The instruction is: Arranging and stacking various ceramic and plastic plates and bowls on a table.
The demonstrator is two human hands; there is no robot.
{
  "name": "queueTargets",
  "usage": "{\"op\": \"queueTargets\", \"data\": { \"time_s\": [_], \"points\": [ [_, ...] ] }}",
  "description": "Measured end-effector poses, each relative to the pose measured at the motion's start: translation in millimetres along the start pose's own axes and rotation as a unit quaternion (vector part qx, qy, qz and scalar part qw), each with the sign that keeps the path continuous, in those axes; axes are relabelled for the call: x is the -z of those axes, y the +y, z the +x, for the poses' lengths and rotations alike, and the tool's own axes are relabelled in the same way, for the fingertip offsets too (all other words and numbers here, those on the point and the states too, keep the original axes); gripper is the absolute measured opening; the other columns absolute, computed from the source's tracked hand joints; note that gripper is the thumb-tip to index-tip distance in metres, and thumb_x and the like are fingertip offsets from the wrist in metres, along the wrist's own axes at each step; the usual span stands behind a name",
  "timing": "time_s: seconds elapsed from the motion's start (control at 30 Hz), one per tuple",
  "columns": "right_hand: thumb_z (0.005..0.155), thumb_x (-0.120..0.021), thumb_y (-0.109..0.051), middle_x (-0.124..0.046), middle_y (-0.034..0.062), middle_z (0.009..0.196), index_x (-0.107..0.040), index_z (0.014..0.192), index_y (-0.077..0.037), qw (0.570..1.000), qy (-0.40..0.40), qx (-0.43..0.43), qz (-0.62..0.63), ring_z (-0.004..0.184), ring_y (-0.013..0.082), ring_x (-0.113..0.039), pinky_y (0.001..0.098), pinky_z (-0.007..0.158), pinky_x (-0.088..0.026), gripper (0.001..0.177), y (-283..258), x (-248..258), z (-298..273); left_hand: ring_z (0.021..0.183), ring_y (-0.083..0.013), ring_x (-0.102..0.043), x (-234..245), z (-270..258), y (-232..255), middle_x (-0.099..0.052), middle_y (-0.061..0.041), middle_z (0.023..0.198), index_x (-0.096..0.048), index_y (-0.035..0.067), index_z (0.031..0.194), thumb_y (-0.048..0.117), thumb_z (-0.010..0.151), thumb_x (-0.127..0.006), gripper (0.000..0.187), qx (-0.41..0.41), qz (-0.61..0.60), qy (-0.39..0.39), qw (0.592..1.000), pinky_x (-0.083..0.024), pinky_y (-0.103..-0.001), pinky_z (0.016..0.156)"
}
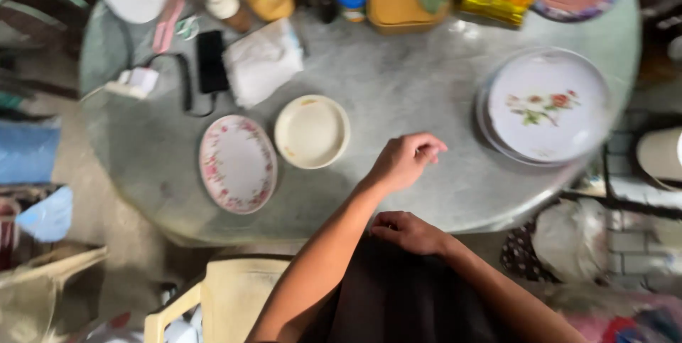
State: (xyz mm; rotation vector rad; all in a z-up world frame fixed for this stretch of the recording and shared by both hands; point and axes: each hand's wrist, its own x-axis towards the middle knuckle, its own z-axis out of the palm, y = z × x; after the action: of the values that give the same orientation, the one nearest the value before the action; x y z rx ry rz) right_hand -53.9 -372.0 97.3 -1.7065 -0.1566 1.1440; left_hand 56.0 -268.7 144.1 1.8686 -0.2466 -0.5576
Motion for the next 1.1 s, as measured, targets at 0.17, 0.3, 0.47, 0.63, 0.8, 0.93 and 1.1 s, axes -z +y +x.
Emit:
{"op": "queueTargets", "data": {
  "time_s": [0.17, 0.3, 0.47, 0.63, 0.8, 0.93, 1.1],
  "points": [
    [0.098, -0.060, -0.027, -0.078, 0.0027, 0.100, -0.075, 0.106, -0.007, 0.998, 0.020, 0.040, 0.054, 0.095, 0.0135, -0.069, 0.0317, 0.089, -0.054, 0.026, 7, 54, -74, 0.081, -0.0179, -0.076, -92, 80, -37, -0.080, -0.004, 0.087, -0.076, 0.009, 0.102, 0.024, 0.096, -0.059, 0.023, -0.008, 0.030, -0.022, 0.999, -0.058, -0.034, 0.072],
    [0.098, -0.063, -0.023, -0.073, 0.0022, 0.092, -0.078, 0.104, -0.006, 0.987, 0.103, 0.046, 0.110, 0.084, 0.0123, -0.063, 0.0299, 0.076, -0.051, 0.023, 34, 89, -121, 0.076, -0.0259, -0.077, -144, 121, -39, -0.079, -0.007, 0.079, -0.078, 0.006, 0.083, 0.048, 0.098, -0.058, 0.048, 0.142, 0.094, -0.011, 0.985, -0.059, -0.039, 0.075],
    [0.099, -0.064, -0.022, -0.064, 0.0015, 0.076, -0.078, 0.104, -0.004, 0.964, 0.209, 0.006, 0.162, 0.069, 0.0107, -0.050, 0.0284, 0.061, -0.043, 0.023, 53, 126, -160, 0.081, -0.0385, -0.072, -185, 153, -68, -0.075, -0.017, 0.079, -0.080, 0.006, 0.081, 0.047, 0.088, -0.067, 0.043, 0.096, 0.187, 0.119, 0.970, -0.056, -0.048, 0.075],
    [0.095, -0.065, -0.027, -0.070, -0.0015, 0.077, -0.079, 0.101, -0.007, 0.960, 0.270, -0.024, 0.067, 0.070, 0.0091, -0.057, 0.0256, 0.064, -0.048, 0.025, 58, 154, -174, 0.069, -0.0321, -0.075, -170, 146, -33, -0.077, -0.016, 0.069, -0.078, 0.001, 0.068, 0.034, 0.086, -0.060, 0.041, 0.180, 0.129, 0.052, 0.974, -0.059, -0.042, 0.073],
    [0.099, -0.060, -0.034, -0.068, 0.0020, 0.082, -0.078, 0.100, -0.003, 0.945, 0.289, -0.071, 0.133, 0.070, 0.0078, -0.054, 0.0259, 0.061, -0.046, 0.036, 126, 164, -136, 0.056, -0.0283, -0.067, -146, 122, -16, -0.069, -0.018, 0.062, -0.070, -0.003, 0.067, 0.032, 0.086, -0.061, 0.041, 0.161, 0.022, 0.070, 0.984, -0.053, -0.043, 0.061],
    [0.105, -0.046, -0.043, -0.061, 0.0053, 0.082, -0.069, 0.110, 0.002, 0.857, 0.327, -0.137, 0.375, 0.056, 0.0100, -0.038, 0.0272, 0.048, -0.032, 0.050, 136, 176, -105, 0.050, -0.0227, -0.056, -106, 84, -9, -0.060, -0.012, 0.056, -0.065, -0.001, 0.064, 0.030, 0.091, -0.054, 0.041, 0.193, -0.051, 0.054, 0.978, -0.046, -0.042, 0.052],
    [0.107, -0.043, -0.045, -0.066, 0.0056, 0.087, -0.063, 0.113, 0.003, 0.758, 0.353, -0.127, 0.533, 0.051, 0.0067, -0.036, 0.0232, 0.044, -0.027, 0.052, 157, 192, -61, 0.053, -0.0190, -0.056, -51, 36, -83, -0.061, -0.009, 0.060, -0.066, 0.000, 0.067, 0.030, 0.091, -0.054, 0.040, 0.168, -0.087, 0.092, 0.978, -0.045, -0.038, 0.053]
  ]
}}
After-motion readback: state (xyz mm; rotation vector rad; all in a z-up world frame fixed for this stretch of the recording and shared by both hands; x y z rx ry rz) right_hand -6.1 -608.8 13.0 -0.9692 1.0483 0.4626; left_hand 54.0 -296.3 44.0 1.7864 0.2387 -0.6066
